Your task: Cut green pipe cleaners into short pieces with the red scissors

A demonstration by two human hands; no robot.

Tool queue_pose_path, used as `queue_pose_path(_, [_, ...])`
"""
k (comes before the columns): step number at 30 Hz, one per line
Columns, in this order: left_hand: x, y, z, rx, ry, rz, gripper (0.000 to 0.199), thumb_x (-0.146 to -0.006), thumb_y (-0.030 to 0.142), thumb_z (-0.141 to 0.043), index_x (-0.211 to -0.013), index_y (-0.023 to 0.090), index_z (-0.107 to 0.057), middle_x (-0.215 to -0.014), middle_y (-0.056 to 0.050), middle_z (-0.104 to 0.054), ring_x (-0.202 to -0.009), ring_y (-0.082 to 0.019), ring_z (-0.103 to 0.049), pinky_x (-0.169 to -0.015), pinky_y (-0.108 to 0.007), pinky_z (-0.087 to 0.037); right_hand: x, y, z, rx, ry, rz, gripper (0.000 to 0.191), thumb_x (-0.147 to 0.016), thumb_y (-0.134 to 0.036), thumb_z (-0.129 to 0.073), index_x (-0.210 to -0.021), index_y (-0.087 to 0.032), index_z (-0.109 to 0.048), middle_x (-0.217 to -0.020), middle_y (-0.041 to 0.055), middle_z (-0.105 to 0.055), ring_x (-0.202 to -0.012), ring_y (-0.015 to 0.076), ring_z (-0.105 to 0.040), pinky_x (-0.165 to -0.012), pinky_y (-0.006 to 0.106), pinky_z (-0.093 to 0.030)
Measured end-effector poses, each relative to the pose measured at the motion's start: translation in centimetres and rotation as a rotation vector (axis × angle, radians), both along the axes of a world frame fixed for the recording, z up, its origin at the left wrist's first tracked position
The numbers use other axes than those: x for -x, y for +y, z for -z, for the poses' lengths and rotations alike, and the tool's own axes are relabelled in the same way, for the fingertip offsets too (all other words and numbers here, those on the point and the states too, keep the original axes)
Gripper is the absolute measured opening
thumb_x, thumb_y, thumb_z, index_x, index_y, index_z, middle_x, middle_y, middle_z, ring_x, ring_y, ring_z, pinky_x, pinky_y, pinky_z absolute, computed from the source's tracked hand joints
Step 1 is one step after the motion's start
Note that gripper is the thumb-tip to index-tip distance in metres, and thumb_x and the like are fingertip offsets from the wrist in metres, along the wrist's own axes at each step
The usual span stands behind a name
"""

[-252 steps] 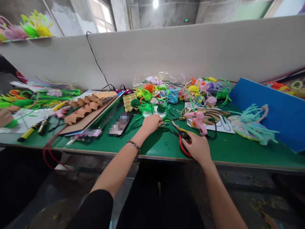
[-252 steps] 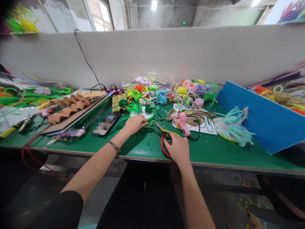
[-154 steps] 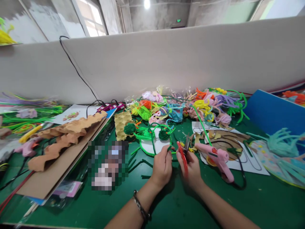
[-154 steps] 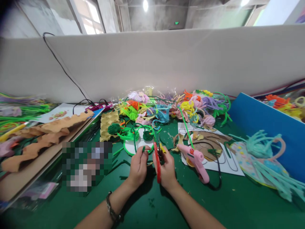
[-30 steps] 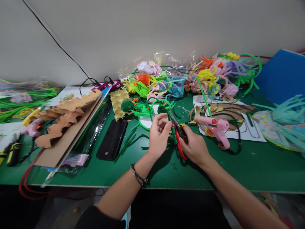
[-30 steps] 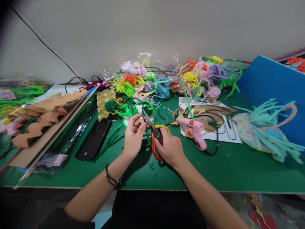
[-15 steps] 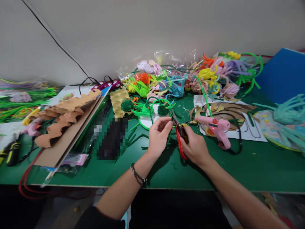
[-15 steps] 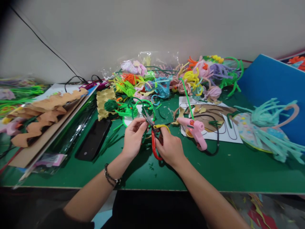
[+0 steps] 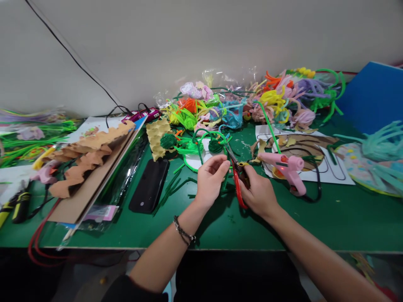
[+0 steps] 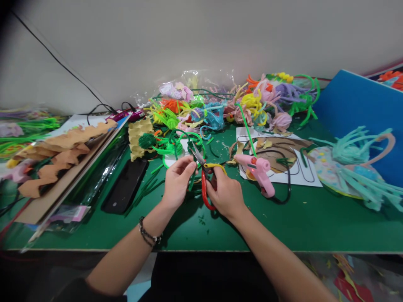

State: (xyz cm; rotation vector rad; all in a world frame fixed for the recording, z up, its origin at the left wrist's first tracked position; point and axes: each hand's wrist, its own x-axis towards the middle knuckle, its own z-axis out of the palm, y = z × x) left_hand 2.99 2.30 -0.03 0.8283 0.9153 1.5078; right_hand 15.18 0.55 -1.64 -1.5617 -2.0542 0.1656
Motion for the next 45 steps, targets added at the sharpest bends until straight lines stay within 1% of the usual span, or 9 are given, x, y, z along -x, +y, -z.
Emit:
queue_pose_path(3, [0.09,0.06,0.09,0.005,0.001,-0.004,0.024,-0.053,0.031,-0.073,-0.067,0.015,-0.06,-0.056,0.006,-0.056,-0.047,-0.003,-0.048,-0.048,-0.015,-0.04,0.16,-0.02,0.08,0.006,-0.005,0.002,0.021,-0.078,-0.035,-0.03,-0.081,-0.019,-0.044,-0.056,0.0029,-0.059,-0.051,0.0221,-0.059,-0.044,0.025,-0.033])
queue_pose_path(6, [0.12,0.03,0.11,-0.023,0.02,-0.002,0.025,-0.053,0.032,-0.073,-0.066,0.015,-0.059,-0.058,0.006,-0.056,-0.048,-0.003,-0.048,-0.048,-0.015,-0.039,0.22,-0.02,0.17,0.0,-0.024,0.003,0.024,-0.078,-0.036,-0.03,-0.084,-0.018,-0.045,-0.057,0.0035,-0.06,-0.052,0.023,-0.06,-0.044,0.026,-0.033])
queue_pose_path(16, [-0.11,-0.11,0.3,-0.035,0.056,0.055,0.029,-0.054,0.036,-0.073,-0.063,0.015,-0.054,-0.056,0.005,-0.051,-0.051,-0.004,-0.045,-0.048,-0.015,-0.037,-0.05,0.07,0.35,-0.009,-0.062,-0.009,0.039,-0.083,-0.045,-0.021,-0.086,-0.016,-0.047,-0.055,0.0053,-0.06,-0.05,0.0243,-0.061,-0.042,0.026,-0.033])
queue_pose_path(20, [0.05,-0.14,0.26,-0.057,0.071,0.072,0.031,-0.054,0.037,-0.073,-0.063,0.015,-0.053,-0.056,0.005,-0.051,-0.053,-0.005,-0.045,-0.05,-0.016,-0.037,-0.11,0.06,0.4,0.004,-0.079,-0.011,0.041,-0.083,-0.045,-0.019,-0.086,-0.015,-0.048,-0.053,0.0052,-0.059,-0.049,0.0239,-0.061,-0.042,0.026,-0.032])
queue_pose_path(27, [-0.01,-0.26,0.35,-0.046,0.066,0.131,0.032,-0.057,0.039,-0.07,-0.064,0.016,-0.051,-0.055,0.006,-0.047,-0.05,-0.004,-0.041,-0.048,-0.015,-0.034,-0.02,0.06,0.24,0.027,-0.039,-0.024,0.034,-0.082,-0.042,-0.021,-0.081,-0.018,-0.045,-0.05,0.0032,-0.057,-0.044,0.0216,-0.058,-0.041,0.025,-0.03])
queue_pose_path(32, [-0.08,-0.43,0.19,-0.096,0.097,0.154,0.03,-0.059,0.038,-0.07,-0.063,0.015,-0.05,-0.057,0.006,-0.045,-0.05,-0.003,-0.038,-0.048,-0.014,-0.032,-0.02,-0.06,0.19,-0.004,-0.006,-0.032,0.023,-0.08,-0.038,-0.026,-0.076,-0.021,-0.041,-0.047,0.0008,-0.053,-0.04,0.0197,-0.053,-0.04,0.024,-0.029])
queue_pose_path(36, [-0.06,-0.5,0.17,-0.105,0.114,0.188,0.03,-0.06,0.038,-0.069,-0.062,0.015,-0.049,-0.056,0.006,-0.044,-0.05,-0.004,-0.038,-0.047,-0.014,-0.033,-0.21,-0.03,0.33,-0.036,-0.015,-0.033,0.02,-0.08,-0.036,-0.028,-0.075,-0.021,-0.04,-0.046,0.0001,-0.052,-0.038,0.019,-0.052,-0.039,0.024,-0.027])
queue_pose_path(41, [-0.02,-0.43,0.29,-0.094,0.113,0.167,0.029,-0.062,0.038,-0.068,-0.064,0.016,-0.05,-0.055,0.006,-0.045,-0.049,-0.003,-0.039,-0.047,-0.014,-0.033,-0.23,-0.01,0.35,-0.067,-0.007,-0.044,0.022,-0.08,-0.037,-0.028,-0.077,-0.02,-0.042,-0.049,0.0006,-0.054,-0.04,0.0186,-0.053,-0.041,0.023,-0.028])
queue_pose_path(45, [-0.09,-0.38,0.19,-0.126,0.088,0.118,0.027,-0.06,0.035,-0.069,-0.068,0.017,-0.051,-0.06,0.006,-0.048,-0.054,-0.004,-0.044,-0.052,-0.014,-0.038,-0.09,-0.05,0.22,-0.052,-0.003,-0.042,0.023,-0.08,-0.035,-0.028,-0.08,-0.019,-0.044,-0.049,0.0004,-0.054,-0.041,0.0187,-0.053,-0.041,0.023,-0.028])
